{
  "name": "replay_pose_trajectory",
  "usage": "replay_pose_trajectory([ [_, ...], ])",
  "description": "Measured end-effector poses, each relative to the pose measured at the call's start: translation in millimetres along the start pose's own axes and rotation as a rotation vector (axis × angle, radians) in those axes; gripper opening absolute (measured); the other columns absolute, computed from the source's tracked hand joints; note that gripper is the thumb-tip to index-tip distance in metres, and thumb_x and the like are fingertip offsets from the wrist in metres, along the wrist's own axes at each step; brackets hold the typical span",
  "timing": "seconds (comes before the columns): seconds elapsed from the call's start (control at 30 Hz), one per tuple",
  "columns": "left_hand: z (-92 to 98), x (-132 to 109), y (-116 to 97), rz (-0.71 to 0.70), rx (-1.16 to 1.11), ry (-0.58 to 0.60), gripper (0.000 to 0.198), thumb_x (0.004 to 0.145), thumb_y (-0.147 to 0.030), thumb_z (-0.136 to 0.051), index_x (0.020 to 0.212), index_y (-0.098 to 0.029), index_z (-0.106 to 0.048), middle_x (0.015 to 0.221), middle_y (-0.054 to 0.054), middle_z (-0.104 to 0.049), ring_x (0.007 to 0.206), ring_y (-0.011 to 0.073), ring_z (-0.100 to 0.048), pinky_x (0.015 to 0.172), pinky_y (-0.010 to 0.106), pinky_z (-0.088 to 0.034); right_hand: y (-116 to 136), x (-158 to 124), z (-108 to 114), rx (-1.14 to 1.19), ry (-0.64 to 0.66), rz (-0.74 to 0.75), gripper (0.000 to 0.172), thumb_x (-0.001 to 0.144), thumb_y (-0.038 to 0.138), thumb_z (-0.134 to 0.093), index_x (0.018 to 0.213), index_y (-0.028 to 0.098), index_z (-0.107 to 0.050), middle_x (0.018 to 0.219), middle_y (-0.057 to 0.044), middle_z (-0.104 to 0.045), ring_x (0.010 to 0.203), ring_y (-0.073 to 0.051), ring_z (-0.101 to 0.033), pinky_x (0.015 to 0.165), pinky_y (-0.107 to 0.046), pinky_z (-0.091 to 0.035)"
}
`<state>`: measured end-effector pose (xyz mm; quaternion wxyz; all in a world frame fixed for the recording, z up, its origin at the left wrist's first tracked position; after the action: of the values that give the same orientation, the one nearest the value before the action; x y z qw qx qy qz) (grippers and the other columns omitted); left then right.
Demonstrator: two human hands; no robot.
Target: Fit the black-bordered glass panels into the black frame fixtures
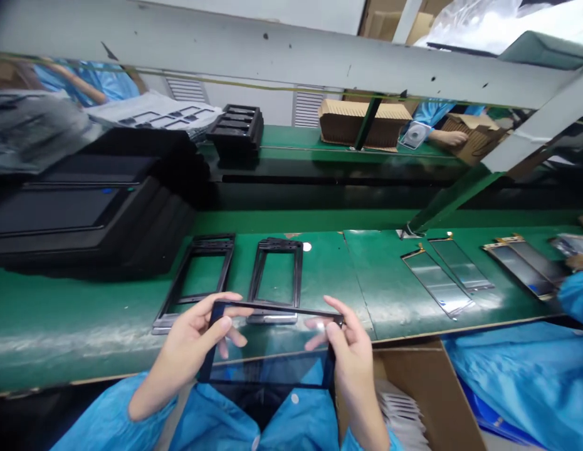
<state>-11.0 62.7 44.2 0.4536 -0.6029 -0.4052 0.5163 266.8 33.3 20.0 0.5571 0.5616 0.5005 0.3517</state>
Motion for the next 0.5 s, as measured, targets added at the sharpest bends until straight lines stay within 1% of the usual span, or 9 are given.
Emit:
replay_pose_trajectory([
  [0.07,0.7,0,-3,-0.017,0.037,0.013,0.043,0.099,-0.048,-0.068,0.13,-0.019,-0.063,0.127,0.02,-0.079,0.069,0.0237,-0.08,0.051,0.029,-0.06,4,-5,-8,0.039,-0.014,-0.006,0.034,0.09,0.047,-0.079,0.114,0.024,-0.07,0.079,-0.004,-0.084,0.051,-0.02,-0.075,0.056,-0.03,-0.061],
  [0.1,1.8,0,-7,-0.065,0.089,0.007,0.042,0.1,-0.046,-0.067,0.132,-0.02,-0.063,0.134,0.02,-0.075,0.074,0.0246,-0.081,0.057,0.032,-0.063,6,-6,-11,0.034,-0.019,-0.001,0.032,0.09,0.047,-0.08,0.108,0.023,-0.069,0.079,-0.005,-0.084,0.051,-0.02,-0.075,0.056,-0.029,-0.061],
  [0.17,4.2,0,-20,-0.236,0.3,-0.046,0.04,0.101,-0.039,-0.066,0.137,-0.023,-0.063,0.151,0.018,-0.065,0.104,0.0303,-0.08,0.085,0.041,-0.067,9,-7,-16,0.0,-0.004,0.007,0.031,0.091,0.049,-0.078,0.105,0.023,-0.069,0.08,-0.006,-0.084,0.053,-0.021,-0.077,0.056,-0.03,-0.062],
  [0.23,0.3,-1,-35,-0.476,0.589,-0.074,0.04,0.099,-0.031,-0.067,0.139,-0.026,-0.067,0.157,0.013,-0.061,0.136,0.0344,-0.065,0.116,0.05,-0.052,10,-8,-19,-0.042,0.03,0.013,0.03,0.092,0.049,-0.077,0.105,0.023,-0.069,0.082,-0.007,-0.085,0.055,-0.022,-0.078,0.058,-0.03,-0.063],
  [0.3,-11.7,1,-44,-0.661,0.826,0.015,0.037,0.1,-0.028,-0.067,0.136,-0.028,-0.072,0.145,0.009,-0.071,0.14,0.0334,-0.061,0.127,0.056,-0.036,9,-10,-22,-0.069,0.069,0.023,0.031,0.092,0.05,-0.077,0.105,0.023,-0.069,0.082,-0.007,-0.085,0.055,-0.022,-0.078,0.058,-0.031,-0.063],
  [0.33,-18.4,3,-45,-0.716,0.895,0.087,0.034,0.101,-0.028,-0.065,0.133,-0.027,-0.075,0.135,0.007,-0.077,0.132,0.0319,-0.068,0.127,0.056,-0.037,7,-11,-23,-0.073,0.078,0.031,0.032,0.092,0.051,-0.076,0.104,0.022,-0.069,0.082,-0.007,-0.085,0.054,-0.022,-0.078,0.057,-0.031,-0.063],
  [0.37,-24.4,5,-44,-0.747,0.934,0.157,0.031,0.103,-0.028,-0.063,0.13,-0.026,-0.077,0.125,0.006,-0.082,0.12,0.0299,-0.074,0.123,0.054,-0.043,5,-13,-24,-0.071,0.082,0.035,0.032,0.093,0.051,-0.076,0.104,0.022,-0.07,0.082,-0.008,-0.085,0.053,-0.022,-0.078,0.056,-0.031,-0.063],
  [0.43,-32.4,10,-40,-0.742,0.953,0.246,0.028,0.106,-0.027,-0.057,0.123,-0.023,-0.079,0.111,0.005,-0.085,0.099,0.0265,-0.08,0.102,0.044,-0.059,2,-14,-24,-0.062,0.079,0.041,0.031,0.093,0.05,-0.075,0.104,0.021,-0.071,0.082,-0.008,-0.085,0.053,-0.021,-0.078,0.055,-0.03,-0.062],
  [0.5,-36.2,12,-36,-0.726,0.932,0.274,0.029,0.107,-0.026,-0.055,0.116,-0.021,-0.082,0.107,0.005,-0.086,0.092,0.0259,-0.082,0.081,0.036,-0.063,0,-14,-22,-0.063,0.079,0.044,0.03,0.094,0.049,-0.075,0.105,0.021,-0.072,0.081,-0.007,-0.085,0.053,-0.021,-0.078,0.056,-0.029,-0.062],
])
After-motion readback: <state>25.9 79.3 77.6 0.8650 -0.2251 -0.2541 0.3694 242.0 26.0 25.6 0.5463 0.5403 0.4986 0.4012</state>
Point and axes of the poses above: each hand's wrist, its own x-axis towards the middle knuckle, its own z-axis out of the back of the hand, y = z × x, the point moved 4 cm from there along x, towards the middle knuckle
